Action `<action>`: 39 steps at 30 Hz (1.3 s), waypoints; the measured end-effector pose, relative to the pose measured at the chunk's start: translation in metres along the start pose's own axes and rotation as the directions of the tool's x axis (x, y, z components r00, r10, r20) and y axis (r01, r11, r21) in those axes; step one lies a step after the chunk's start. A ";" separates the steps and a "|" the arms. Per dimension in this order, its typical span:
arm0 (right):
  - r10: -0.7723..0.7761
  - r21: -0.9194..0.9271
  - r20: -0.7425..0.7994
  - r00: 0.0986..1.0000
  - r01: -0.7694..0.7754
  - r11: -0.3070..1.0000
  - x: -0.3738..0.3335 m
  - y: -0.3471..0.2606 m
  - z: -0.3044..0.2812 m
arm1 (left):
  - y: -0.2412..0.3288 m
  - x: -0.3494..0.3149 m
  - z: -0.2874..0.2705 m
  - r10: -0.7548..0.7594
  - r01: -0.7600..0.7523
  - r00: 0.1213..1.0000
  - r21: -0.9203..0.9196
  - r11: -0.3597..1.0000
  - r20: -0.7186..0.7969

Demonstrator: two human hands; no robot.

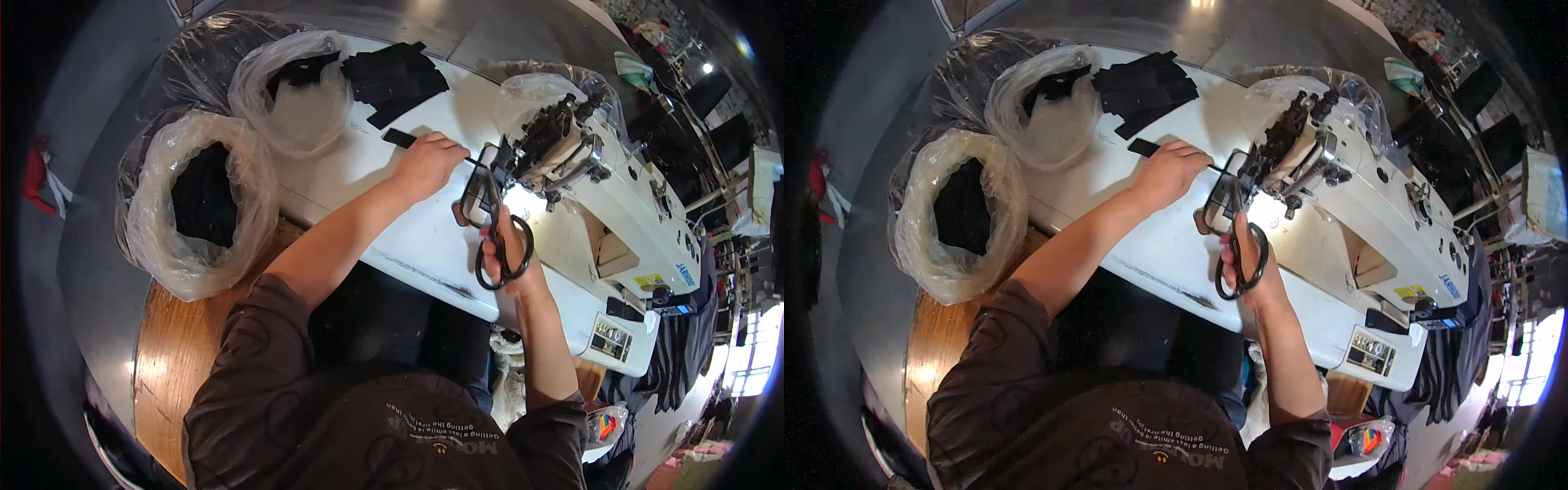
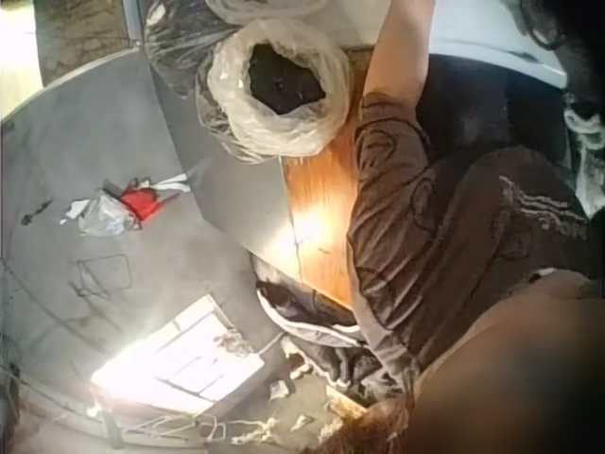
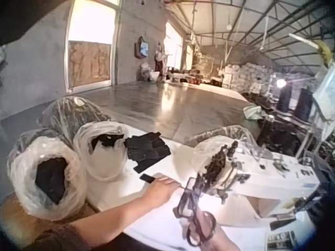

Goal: Sewing small black fabric pieces using an industrial sewing machine.

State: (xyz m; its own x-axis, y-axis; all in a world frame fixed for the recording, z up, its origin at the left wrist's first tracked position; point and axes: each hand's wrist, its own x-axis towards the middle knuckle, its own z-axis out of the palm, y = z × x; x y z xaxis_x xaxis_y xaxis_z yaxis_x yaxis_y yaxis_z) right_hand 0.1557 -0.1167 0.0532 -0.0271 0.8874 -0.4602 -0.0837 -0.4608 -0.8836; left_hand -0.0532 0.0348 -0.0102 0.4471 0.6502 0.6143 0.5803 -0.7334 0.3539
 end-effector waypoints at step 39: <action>-0.826 -0.882 0.268 0.496 0.471 -0.003 0.013 0.030 -0.028 | 0.039 0.013 0.011 0.286 -0.276 0.918 -0.078 0.958 0.273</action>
State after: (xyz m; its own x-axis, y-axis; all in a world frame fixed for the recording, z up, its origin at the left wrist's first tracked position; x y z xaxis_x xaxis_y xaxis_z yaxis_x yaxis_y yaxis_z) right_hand 0.1804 -0.1190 0.0185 -0.2110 0.8246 0.5248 0.8663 0.4064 -0.2903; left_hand -0.0178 0.0167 0.0040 0.7626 0.4412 0.4731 0.3796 -0.8974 0.2250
